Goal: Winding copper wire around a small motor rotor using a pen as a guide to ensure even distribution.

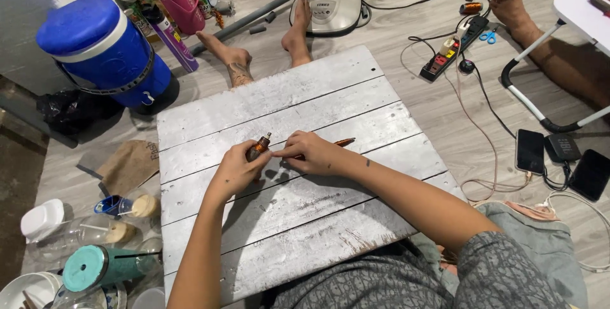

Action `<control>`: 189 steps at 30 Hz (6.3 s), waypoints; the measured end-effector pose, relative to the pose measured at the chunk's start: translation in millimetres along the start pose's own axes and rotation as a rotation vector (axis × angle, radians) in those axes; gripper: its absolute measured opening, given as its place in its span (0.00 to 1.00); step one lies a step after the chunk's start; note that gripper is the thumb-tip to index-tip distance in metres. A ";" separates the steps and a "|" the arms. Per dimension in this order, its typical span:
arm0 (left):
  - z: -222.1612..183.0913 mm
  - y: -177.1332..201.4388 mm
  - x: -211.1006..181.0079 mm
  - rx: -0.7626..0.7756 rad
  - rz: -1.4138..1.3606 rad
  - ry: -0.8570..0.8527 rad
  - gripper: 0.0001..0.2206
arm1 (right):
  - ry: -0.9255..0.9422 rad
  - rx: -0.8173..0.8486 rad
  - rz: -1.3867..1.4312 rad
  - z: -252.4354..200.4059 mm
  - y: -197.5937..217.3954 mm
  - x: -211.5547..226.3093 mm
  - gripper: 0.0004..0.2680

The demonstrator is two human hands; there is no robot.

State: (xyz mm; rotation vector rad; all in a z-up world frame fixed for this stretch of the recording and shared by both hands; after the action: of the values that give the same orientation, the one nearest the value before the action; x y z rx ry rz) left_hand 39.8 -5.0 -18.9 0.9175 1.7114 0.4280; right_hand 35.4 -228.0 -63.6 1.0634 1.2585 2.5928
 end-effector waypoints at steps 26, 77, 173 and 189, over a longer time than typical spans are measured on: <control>13.0 41.2 27.6 -0.326 -0.753 -0.199 0.14 | -0.188 -0.137 -0.491 -4.3 40.9 -7.1 0.14; 8.5 7.2 11.1 -0.082 -0.933 -0.041 0.11 | -0.543 0.061 -0.755 3.7 64.6 28.8 0.18; -22.4 -6.4 6.4 0.259 -0.051 -0.204 0.14 | -0.098 0.146 0.094 18.3 21.2 45.2 0.02; -8.9 -16.1 14.0 0.100 0.025 -0.099 0.16 | 0.209 -0.010 -0.224 11.0 5.3 45.0 0.05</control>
State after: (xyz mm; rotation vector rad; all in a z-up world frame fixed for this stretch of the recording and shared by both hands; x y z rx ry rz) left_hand 24.3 -3.3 -35.9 1.0162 1.6443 0.3103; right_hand 9.2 -208.8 -30.3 0.6195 1.3174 2.5838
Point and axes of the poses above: each hand's wrist, its own z-axis towards the middle knuckle, its own y-axis out of the back of the hand, x = y × z, the point moved 3 cm from there along z, towards the middle knuckle, and after that the axes turned 8 degrees about y, right-handed, at the moved point
